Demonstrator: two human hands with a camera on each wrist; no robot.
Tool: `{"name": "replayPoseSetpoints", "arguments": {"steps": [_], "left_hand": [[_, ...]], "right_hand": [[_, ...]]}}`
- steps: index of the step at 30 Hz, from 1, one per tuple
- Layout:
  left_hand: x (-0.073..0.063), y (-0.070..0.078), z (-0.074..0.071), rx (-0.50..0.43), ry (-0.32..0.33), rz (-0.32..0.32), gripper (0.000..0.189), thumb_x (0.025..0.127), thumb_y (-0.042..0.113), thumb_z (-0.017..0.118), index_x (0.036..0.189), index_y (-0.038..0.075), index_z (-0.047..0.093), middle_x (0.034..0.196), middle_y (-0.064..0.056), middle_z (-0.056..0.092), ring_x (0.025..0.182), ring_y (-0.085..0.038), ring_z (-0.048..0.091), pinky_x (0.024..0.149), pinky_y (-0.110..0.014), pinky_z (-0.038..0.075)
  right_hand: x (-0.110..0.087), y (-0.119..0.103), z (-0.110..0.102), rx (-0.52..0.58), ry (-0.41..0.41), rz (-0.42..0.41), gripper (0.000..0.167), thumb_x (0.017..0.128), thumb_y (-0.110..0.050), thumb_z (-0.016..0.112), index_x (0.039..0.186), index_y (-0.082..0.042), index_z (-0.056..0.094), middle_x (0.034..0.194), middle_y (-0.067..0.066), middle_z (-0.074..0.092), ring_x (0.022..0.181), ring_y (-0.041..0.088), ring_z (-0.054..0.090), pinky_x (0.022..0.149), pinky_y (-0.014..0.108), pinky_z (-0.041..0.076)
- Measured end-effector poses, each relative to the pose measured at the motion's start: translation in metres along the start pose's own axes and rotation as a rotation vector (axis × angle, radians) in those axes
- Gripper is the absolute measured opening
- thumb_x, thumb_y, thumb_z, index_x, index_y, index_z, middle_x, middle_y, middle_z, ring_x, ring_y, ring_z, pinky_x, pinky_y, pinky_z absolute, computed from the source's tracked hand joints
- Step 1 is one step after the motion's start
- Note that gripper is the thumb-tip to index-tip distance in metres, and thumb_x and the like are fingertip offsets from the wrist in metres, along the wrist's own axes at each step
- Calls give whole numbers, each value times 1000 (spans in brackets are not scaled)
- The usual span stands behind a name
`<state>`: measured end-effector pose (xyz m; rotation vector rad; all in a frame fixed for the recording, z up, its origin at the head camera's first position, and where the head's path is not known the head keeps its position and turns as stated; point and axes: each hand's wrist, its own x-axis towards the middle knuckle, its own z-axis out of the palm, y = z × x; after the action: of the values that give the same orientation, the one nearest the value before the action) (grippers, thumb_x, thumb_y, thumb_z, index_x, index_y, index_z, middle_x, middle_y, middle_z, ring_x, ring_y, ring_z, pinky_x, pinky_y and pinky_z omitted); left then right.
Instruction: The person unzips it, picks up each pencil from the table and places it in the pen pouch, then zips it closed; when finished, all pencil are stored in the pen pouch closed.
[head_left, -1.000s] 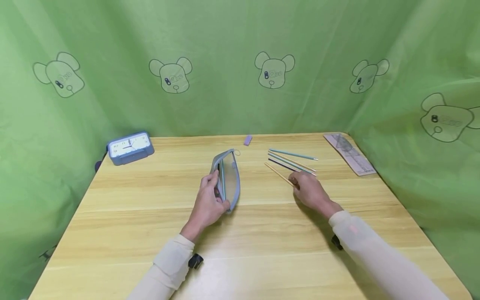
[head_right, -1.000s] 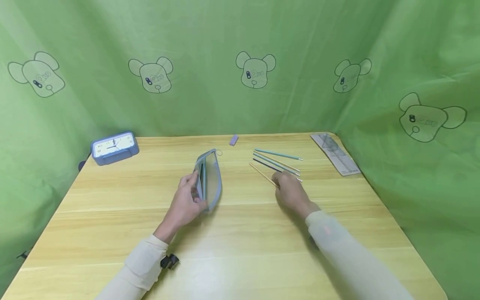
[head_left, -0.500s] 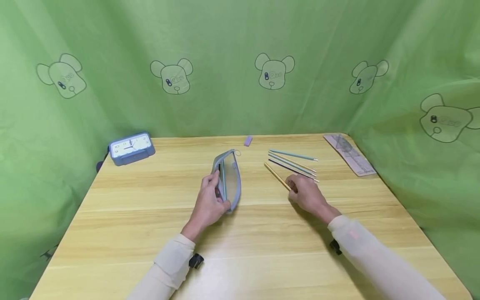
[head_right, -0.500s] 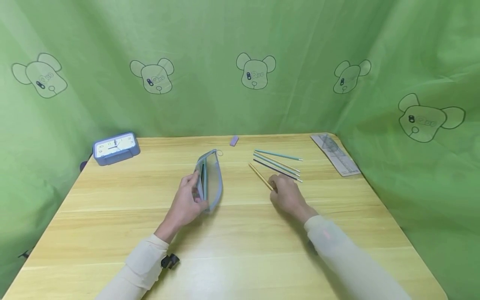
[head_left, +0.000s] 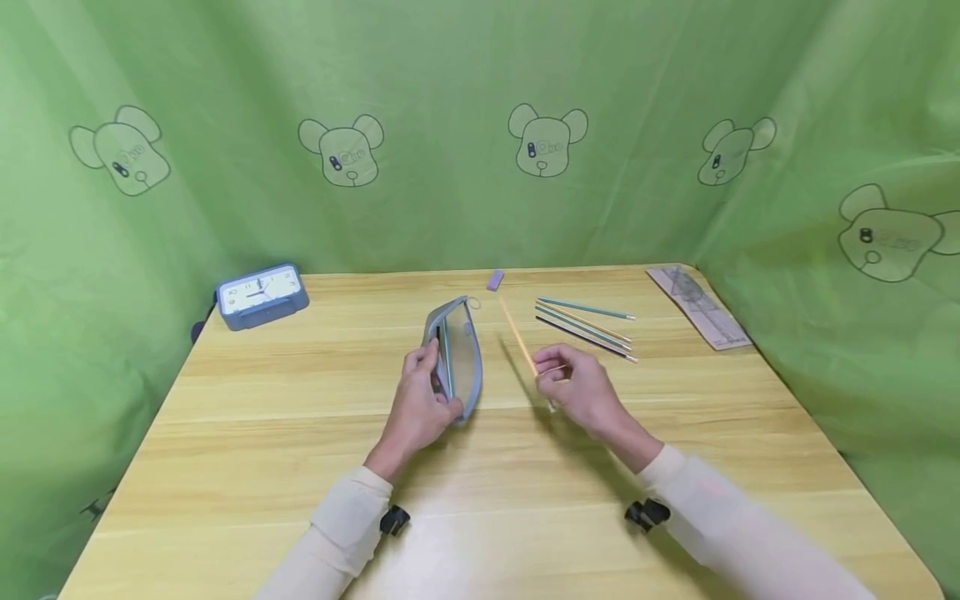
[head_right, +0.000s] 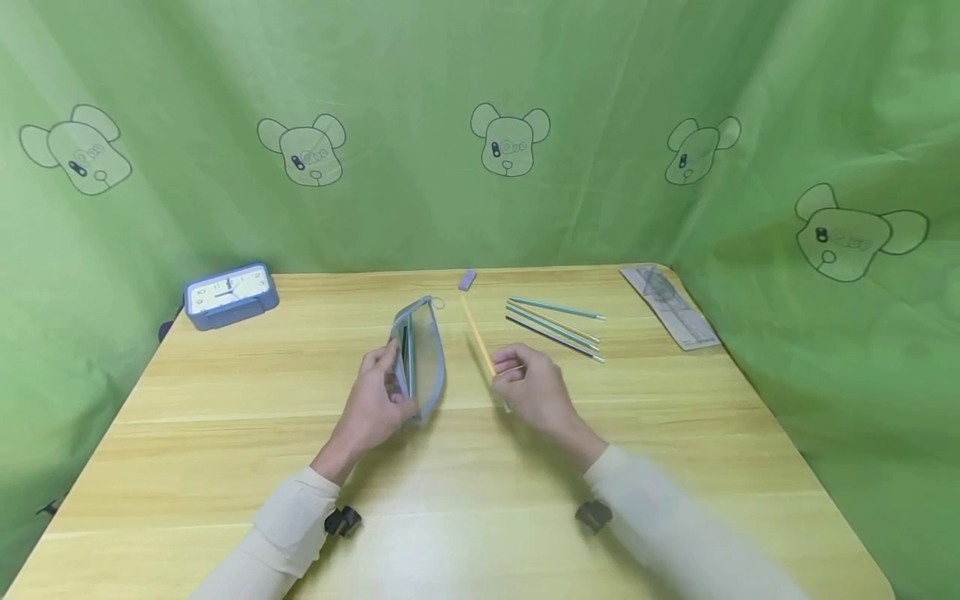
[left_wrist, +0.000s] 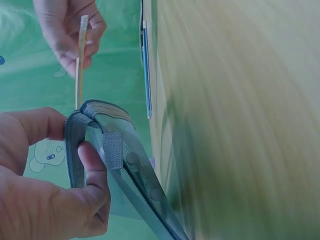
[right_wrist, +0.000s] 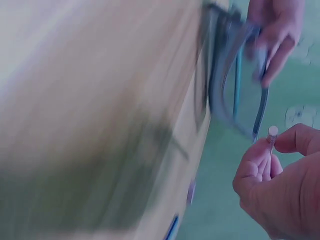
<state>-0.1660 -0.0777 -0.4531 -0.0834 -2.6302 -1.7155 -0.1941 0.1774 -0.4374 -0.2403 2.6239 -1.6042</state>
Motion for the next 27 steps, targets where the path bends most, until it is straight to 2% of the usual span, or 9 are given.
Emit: {"name": "replayPoseSetpoints", "arguments": {"steps": [5, 9, 13, 20, 22, 27], "left_hand": [[0, 0, 3, -33, -5, -2, 108, 78, -10, 76, 170, 2, 21, 165, -18, 35, 101, -21, 56, 69, -16, 55], [0, 1, 7, -31, -6, 10, 109, 78, -9, 78, 170, 1, 21, 165, -18, 35, 104, -23, 58, 72, -18, 57], [-2, 2, 12, -26, -12, 27, 110, 78, -8, 80, 170, 0, 21, 165, -19, 35, 106, -24, 60, 74, -18, 58], [-5, 3, 19, 26, -21, 89, 108, 77, -7, 79, 168, -4, 22, 164, -22, 37, 97, -20, 62, 73, -15, 57], [-5, 4, 21, 45, -22, 112, 107, 77, -6, 79, 168, -6, 23, 164, -24, 37, 95, -20, 63, 74, -15, 57], [-4, 4, 24, 88, -5, 139, 105, 77, -1, 80, 167, -7, 25, 162, -25, 39, 104, -23, 65, 78, -18, 57]], "right_hand": [[-3, -11, 28, 141, -87, 80, 36, 87, 12, 65, 123, 10, 65, 112, 20, 66, 90, 15, 61, 74, 14, 57], [-1, -16, 48, 215, -102, 139, 39, 84, 14, 62, 123, 10, 65, 108, 15, 64, 88, 14, 59, 69, 14, 54], [4, -22, 64, 239, -96, 190, 41, 84, 11, 62, 124, 9, 64, 105, 12, 64, 81, 13, 58, 64, 15, 52], [15, -30, 84, 282, -16, 289, 36, 85, 10, 63, 121, 6, 65, 97, 7, 65, 75, 13, 59, 63, 19, 56], [19, -30, 90, 270, 23, 303, 33, 85, 9, 65, 118, 5, 66, 94, 7, 66, 72, 12, 59, 62, 19, 54], [24, -29, 100, 186, 83, 297, 22, 88, 4, 72, 109, 2, 71, 93, 9, 72, 73, 13, 64, 63, 19, 56]]}}
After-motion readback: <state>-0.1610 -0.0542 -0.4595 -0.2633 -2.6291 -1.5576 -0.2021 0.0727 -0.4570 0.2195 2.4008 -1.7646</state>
